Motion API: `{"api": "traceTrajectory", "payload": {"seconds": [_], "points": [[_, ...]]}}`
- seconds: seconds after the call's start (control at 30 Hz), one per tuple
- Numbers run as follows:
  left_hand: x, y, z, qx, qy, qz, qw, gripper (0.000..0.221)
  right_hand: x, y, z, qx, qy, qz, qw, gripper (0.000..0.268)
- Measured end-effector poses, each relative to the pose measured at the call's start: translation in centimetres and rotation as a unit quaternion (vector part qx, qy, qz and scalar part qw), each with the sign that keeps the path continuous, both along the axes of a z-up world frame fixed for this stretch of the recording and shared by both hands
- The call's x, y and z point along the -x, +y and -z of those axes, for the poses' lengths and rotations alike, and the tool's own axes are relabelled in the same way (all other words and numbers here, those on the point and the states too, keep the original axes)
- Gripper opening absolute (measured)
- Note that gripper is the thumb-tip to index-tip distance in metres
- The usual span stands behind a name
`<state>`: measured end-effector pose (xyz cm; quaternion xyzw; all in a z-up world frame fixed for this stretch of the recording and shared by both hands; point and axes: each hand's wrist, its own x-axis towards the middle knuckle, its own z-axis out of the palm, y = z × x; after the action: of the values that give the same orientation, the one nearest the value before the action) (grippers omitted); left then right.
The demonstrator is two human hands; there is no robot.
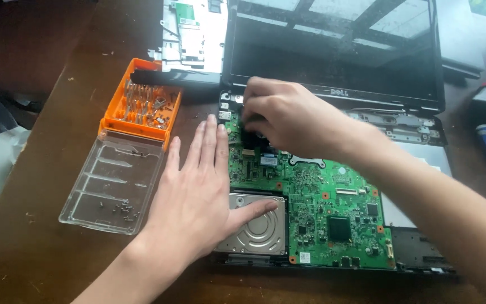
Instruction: Cleaning and polishing the internal components of a disassembled laptop using a cloth and a small tool.
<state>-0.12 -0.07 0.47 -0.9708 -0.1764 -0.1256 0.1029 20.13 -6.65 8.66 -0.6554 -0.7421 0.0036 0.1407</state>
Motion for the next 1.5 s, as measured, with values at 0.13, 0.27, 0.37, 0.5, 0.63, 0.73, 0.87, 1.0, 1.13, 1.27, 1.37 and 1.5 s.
{"api": "traceTrajectory", "payload": {"seconds": [0.13,0.27,0.37,0.5,0.63,0.73,0.87,1.0,1.13,1.27,1.37,1.5], "points": [[0.0,-0.1,0.1,0.005,0.001,-0.002,1.000,0.138,0.8,0.0,-0.8,0.130,0.012,0.028,0.991,0.018],[0.0,0.1,0.2,0.010,-0.001,0.000,1.000,0.138,0.4,0.4,1.0,-0.022,-0.092,0.011,0.995,0.014],[0.1,0.0,0.0,-0.018,-0.024,0.006,1.000,0.139,0.2,-0.4,-0.8,0.067,-0.154,-0.003,0.986,0.019],[0.1,0.1,-1.2,-0.011,-0.036,0.056,0.998,0.125,-2.6,-2.6,-4.4,-0.104,-0.139,-0.008,0.985,0.029],[-0.2,0.0,-2.3,0.001,-0.066,0.119,0.991,0.105,-6.0,-4.5,-3.8,-0.160,-0.051,0.053,0.984,0.014],[-0.4,0.2,-2.0,0.016,-0.064,0.136,0.988,0.097,-5.9,-5.1,-1.8,-0.075,-0.010,0.072,0.995,0.019],[-0.5,0.4,-1.9,0.040,-0.059,0.145,0.987,0.093,-4.4,-5.2,0.1,0.012,0.061,0.106,0.992,0.020],[-0.5,0.6,-1.6,0.034,-0.054,0.146,0.987,0.091,-3.6,-4.6,-0.8,0.066,0.077,0.109,0.989,0.017],[-0.5,0.5,-2.0,0.043,-0.062,0.151,0.986,0.090,-2.4,-3.7,-1.1,0.131,0.092,0.124,0.979,0.020],[-0.6,0.6,-2.0,0.045,-0.066,0.154,0.985,0.087,-2.1,-3.1,2.0,-0.022,0.082,0.044,0.995,0.016],[-0.5,0.6,-2.0,0.069,-0.074,0.166,0.981,0.080,-1.4,-3.5,0.8,0.046,0.030,0.058,0.997,0.019],[-0.4,0.7,-2.0,0.066,-0.077,0.172,0.980,0.074,-1.7,-2.9,-1.6,0.155,0.052,0.147,0.976,0.022]]}}
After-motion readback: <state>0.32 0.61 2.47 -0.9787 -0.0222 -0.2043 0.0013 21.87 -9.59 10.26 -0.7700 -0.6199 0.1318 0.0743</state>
